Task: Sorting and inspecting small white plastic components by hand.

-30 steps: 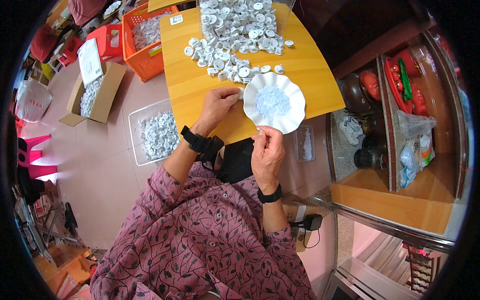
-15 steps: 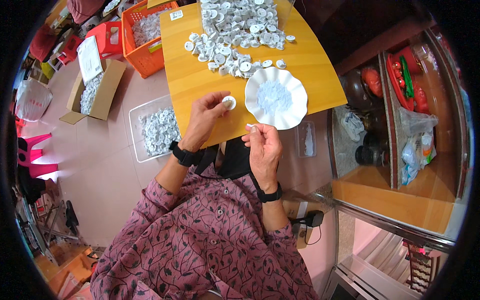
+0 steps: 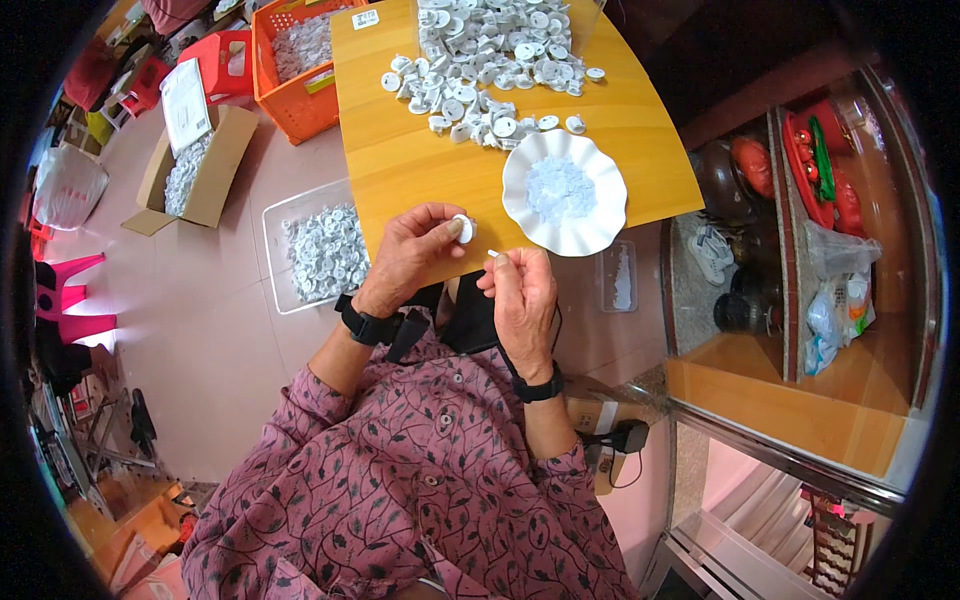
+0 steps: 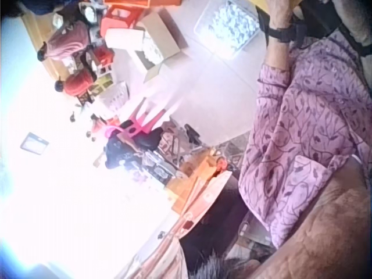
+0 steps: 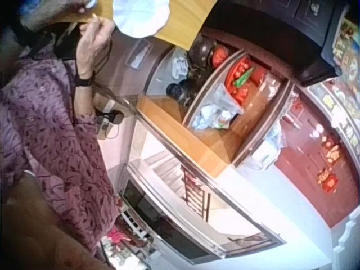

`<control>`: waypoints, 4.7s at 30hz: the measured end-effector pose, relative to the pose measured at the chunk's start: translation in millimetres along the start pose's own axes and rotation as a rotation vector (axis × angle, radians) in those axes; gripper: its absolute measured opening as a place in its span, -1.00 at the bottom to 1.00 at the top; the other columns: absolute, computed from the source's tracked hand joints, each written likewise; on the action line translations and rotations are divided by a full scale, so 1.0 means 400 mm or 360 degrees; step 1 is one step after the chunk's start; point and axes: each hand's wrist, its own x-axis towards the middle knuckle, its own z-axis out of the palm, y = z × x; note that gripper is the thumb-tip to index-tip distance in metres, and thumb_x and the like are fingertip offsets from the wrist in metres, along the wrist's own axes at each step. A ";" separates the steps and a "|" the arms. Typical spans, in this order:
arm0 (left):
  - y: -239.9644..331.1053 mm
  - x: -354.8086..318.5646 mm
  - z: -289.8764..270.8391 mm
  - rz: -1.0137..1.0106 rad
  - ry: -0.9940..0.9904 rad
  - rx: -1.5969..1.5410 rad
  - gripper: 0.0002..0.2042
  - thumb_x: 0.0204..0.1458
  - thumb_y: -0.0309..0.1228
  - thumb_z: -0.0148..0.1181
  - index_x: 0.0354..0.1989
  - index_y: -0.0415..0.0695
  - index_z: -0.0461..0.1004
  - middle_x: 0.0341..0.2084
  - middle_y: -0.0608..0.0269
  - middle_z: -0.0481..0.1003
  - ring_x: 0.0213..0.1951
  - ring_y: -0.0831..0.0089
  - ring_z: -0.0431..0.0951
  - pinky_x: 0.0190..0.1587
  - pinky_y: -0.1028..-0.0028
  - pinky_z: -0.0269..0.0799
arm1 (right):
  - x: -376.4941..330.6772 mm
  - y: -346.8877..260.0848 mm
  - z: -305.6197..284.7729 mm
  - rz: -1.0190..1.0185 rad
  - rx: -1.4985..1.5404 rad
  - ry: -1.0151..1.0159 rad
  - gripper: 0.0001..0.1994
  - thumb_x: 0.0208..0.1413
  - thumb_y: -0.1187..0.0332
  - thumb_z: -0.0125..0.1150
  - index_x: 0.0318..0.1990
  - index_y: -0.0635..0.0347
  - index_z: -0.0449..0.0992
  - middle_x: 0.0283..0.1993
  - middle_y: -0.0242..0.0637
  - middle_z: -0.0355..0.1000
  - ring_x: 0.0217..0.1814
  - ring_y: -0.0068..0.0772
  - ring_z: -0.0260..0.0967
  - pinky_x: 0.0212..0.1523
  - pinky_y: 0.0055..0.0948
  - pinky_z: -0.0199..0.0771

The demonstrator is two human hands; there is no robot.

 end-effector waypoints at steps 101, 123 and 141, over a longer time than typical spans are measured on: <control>0.009 -0.064 0.015 0.0080 -0.0426 -0.0068 -0.64 0.14 -0.54 0.22 0.13 -0.28 0.45 -0.13 0.21 0.56 -0.22 0.54 0.56 -0.09 0.56 0.53 | -0.018 -0.022 0.028 -0.0972 -0.0797 0.0249 -0.87 0.11 0.59 0.22 -0.24 0.27 0.40 -0.17 -0.15 0.43 -0.29 -0.30 0.44 -0.34 -0.40 0.50; 0.013 -0.065 0.017 0.0050 -0.0424 -0.0157 -0.64 0.21 -0.52 0.13 0.17 -0.32 0.39 -0.07 0.14 0.53 -0.13 0.49 0.57 0.00 0.52 0.54 | -0.015 -0.031 0.035 -0.1003 -0.0803 0.0213 -0.89 0.12 0.58 0.22 -0.24 0.27 0.41 -0.17 -0.14 0.44 -0.29 -0.29 0.45 -0.32 -0.40 0.51; 0.017 -0.067 0.013 0.0204 -0.0425 0.0028 -0.69 0.18 -0.55 0.16 0.10 -0.27 0.47 -0.15 0.29 0.49 -0.17 0.54 0.53 -0.04 0.56 0.49 | -0.013 -0.040 0.034 -0.0938 -0.0885 0.0097 -0.90 0.10 0.60 0.18 -0.26 0.30 0.39 -0.16 -0.12 0.39 -0.29 -0.25 0.41 -0.32 -0.39 0.49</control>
